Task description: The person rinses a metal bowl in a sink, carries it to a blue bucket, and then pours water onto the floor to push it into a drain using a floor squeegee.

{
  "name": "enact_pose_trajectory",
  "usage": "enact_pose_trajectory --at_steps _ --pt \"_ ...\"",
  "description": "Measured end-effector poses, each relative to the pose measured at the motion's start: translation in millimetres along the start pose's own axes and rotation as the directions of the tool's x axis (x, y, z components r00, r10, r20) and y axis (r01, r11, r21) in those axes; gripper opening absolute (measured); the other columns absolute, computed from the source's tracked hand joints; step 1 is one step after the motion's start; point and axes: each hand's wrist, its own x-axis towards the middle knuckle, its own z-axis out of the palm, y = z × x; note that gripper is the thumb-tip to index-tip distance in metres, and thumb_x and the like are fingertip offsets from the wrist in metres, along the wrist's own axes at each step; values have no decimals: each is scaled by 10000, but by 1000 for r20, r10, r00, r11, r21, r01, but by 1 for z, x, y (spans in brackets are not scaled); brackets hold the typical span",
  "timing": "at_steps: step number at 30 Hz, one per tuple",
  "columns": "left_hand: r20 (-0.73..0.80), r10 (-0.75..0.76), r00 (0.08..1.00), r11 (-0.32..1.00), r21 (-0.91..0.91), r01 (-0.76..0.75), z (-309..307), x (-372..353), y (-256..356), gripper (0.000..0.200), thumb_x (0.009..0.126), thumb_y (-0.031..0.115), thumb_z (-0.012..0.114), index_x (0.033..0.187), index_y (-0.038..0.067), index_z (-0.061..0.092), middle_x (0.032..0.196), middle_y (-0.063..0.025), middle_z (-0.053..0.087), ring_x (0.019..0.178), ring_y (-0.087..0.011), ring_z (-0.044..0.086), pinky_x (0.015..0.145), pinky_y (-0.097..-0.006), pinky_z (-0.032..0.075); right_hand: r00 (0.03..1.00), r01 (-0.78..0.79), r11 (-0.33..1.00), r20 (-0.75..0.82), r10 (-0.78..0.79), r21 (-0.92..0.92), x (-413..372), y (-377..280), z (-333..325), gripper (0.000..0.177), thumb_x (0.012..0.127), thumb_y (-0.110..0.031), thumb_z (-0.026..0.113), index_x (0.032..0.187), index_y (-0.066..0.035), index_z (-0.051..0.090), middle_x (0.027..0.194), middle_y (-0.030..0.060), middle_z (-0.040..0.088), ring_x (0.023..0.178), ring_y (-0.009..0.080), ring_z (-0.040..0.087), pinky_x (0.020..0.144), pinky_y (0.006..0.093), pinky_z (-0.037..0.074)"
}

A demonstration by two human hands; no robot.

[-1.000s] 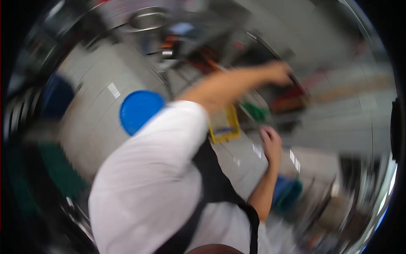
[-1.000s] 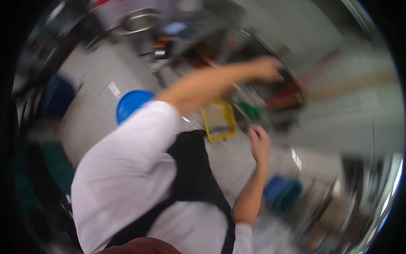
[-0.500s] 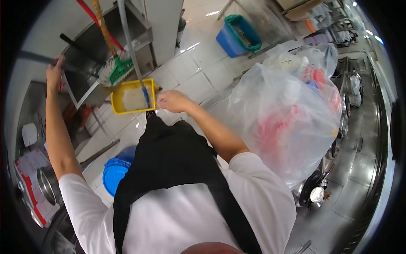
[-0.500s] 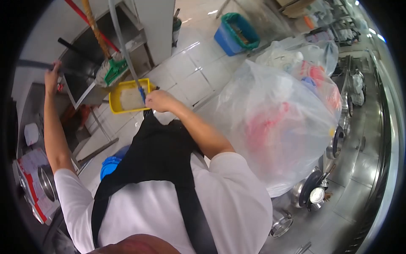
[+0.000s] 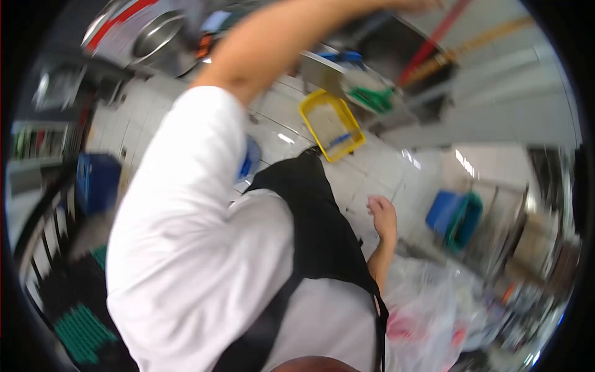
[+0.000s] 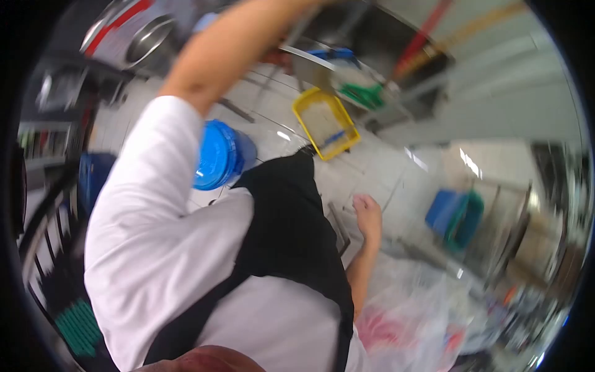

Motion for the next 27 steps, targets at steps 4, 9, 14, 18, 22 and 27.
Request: enact_pose_trajectory --at_steps 4,9,14,18,22,27 --pt "-57 -44 997 989 139 51 -19 -50 40 187 797 249 667 959 172 720 884 -129 713 882 -341 689 752 -458 544 991 109 971 98 -89 -212 22 -46 -6 274 938 -216 618 1032 37 665 835 71 678 745 136 616 689 274 500" --pt "4 -165 986 983 -86 165 -37 -130 98 176 765 119 666 939 103 649 850 -131 680 875 -348 672 733 -462 529 965 196 965 208 -159 -173 46 -79 -4 241 942 -186 609 1063 15 664 868 86 670 758 158 622 696 285 509" --pt "80 -210 974 965 -145 220 -50 -188 125 131 798 101 635 929 100 636 857 -108 679 897 -325 677 753 -460 517 923 331 911 284 -259 -245 86 -119 5 245 939 -152 600 1086 36 654 882 79 660 764 140 607 686 279 509" --pt "93 -301 949 933 -178 313 -59 -201 127 124 852 153 632 958 89 626 891 -124 679 930 -333 669 797 -458 513 864 447 877 338 -372 -178 93 -145 33 280 940 -117 607 1196 -5 597 954 56 632 732 107 561 641 242 485" --pt "103 -342 934 930 -107 352 -65 -203 132 168 862 191 656 982 78 627 913 -120 684 951 -349 667 823 -460 513 894 445 896 59 -444 4 79 -182 53 523 916 -90 629 1378 -7 397 1001 61 611 733 95 523 608 213 463" --pt "106 -290 951 949 -94 300 -60 -209 151 150 794 165 690 931 120 650 886 -115 687 944 -371 669 879 -537 486 677 713 686 -112 -727 -145 102 -230 41 488 934 -126 618 1364 -8 420 1052 59 619 914 195 603 729 347 520"
